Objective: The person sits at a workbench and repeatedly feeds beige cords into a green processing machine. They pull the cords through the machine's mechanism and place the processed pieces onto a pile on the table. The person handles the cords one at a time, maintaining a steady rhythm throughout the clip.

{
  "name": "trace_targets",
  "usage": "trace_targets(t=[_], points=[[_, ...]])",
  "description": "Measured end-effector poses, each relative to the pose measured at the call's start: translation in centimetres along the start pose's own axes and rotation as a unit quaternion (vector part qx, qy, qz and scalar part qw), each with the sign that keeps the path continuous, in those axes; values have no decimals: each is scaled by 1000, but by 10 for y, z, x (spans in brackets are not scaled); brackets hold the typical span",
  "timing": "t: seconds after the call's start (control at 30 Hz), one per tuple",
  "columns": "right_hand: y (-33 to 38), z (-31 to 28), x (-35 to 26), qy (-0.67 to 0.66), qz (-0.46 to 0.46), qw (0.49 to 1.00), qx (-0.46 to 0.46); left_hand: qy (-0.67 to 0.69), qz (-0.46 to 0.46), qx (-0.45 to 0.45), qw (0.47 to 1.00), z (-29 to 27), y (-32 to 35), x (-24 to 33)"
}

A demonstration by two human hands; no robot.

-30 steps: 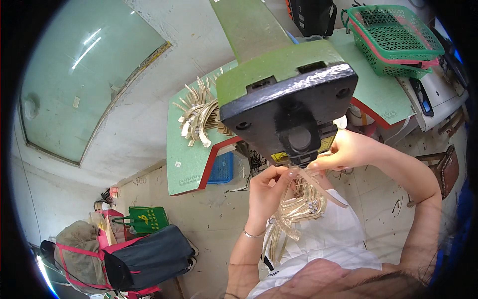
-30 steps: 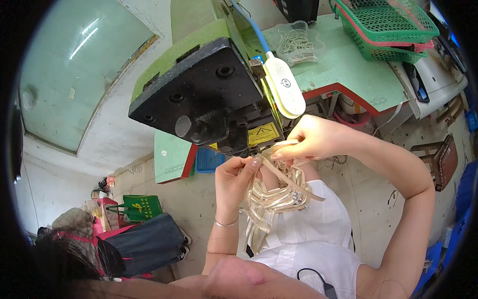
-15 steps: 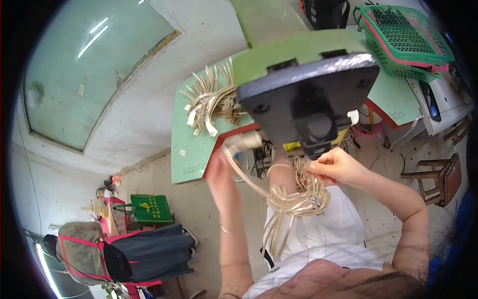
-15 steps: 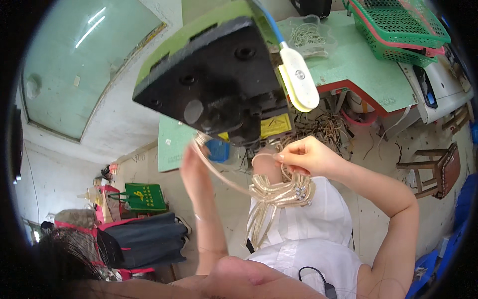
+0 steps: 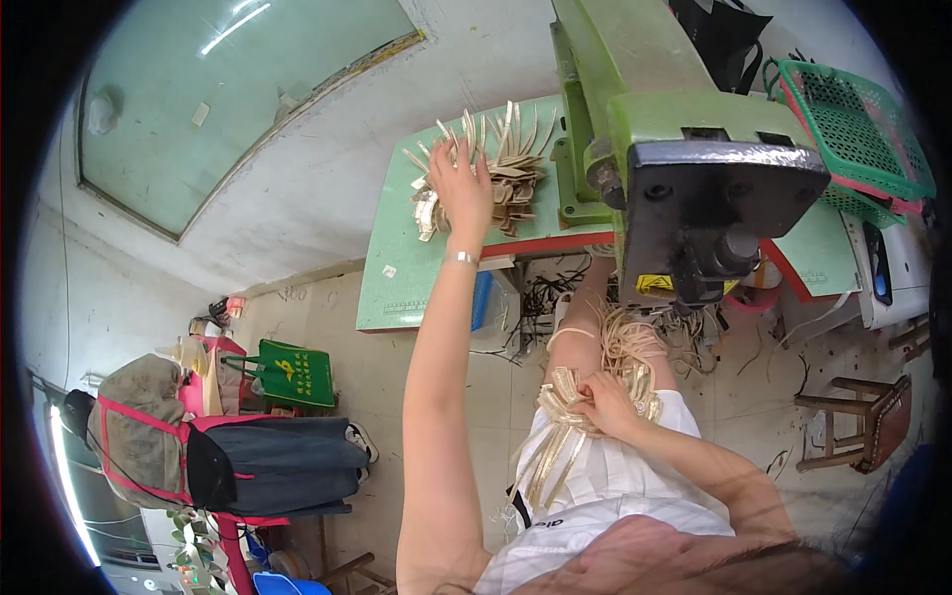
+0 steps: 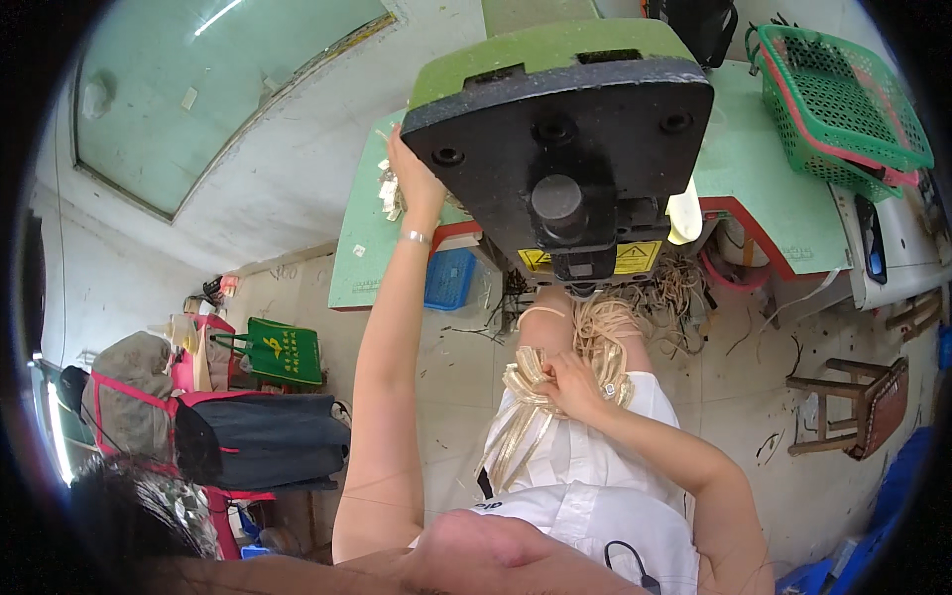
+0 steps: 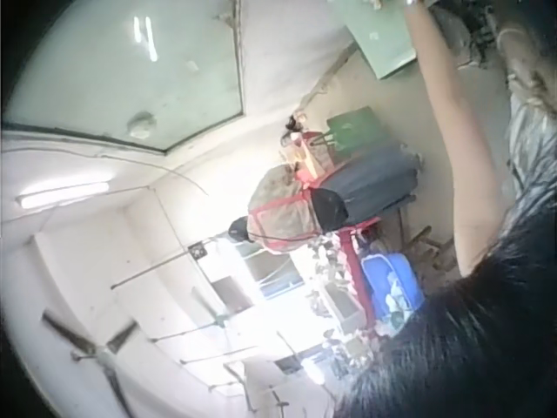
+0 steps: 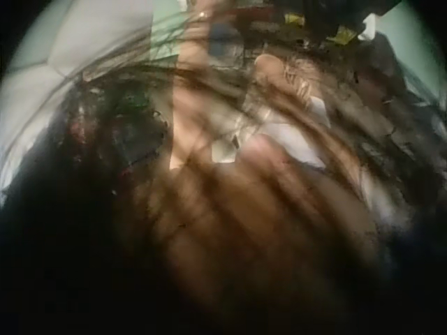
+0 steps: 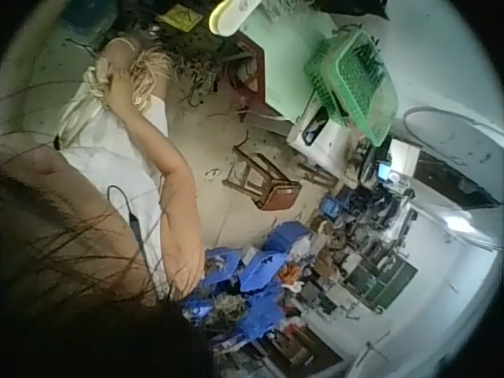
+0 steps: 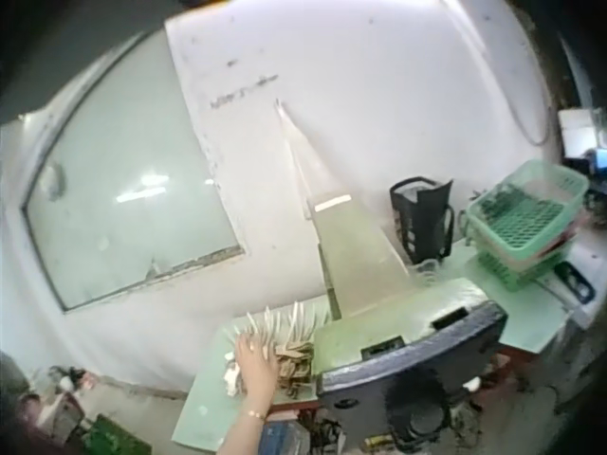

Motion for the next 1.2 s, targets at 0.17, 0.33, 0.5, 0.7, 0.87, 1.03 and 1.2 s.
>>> trace_targets(t=[0.17,0.33,0.5,0.7,0.87,1.03,1.2], points=[[10,-30,-28,45,-102,994,14,230,-37,-212,949,-68,67,90],[17,-3,-9,54,-72,994,-59,225,-27,-519,825,-108,217,133],[21,-24,-17,-58,-68,994,-55,213,27,-478,852,-132,207,151],[19,-99,-52,-166,-42,980,-100,411,-307,-562,649,-121,177,146],[-20,-241,-102,-74,-61,967,-235,574,-363,-434,592,-111,128,187],[-47,-302,-133,83,21,956,-280,619,-382,-349,590,-96,97,220],[-62,-311,-127,25,-122,958,-259,631,-455,-301,551,-90,95,223]])
Point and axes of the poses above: each hand's wrist, its own y-axis away from the middle knuckle, its own z-axis out of the palm, x = y × z, the point moved 7 cm from there along -y, towards the middle knuckle, and after that the axes turned 4 degrees about z, right-handed, at the moved point
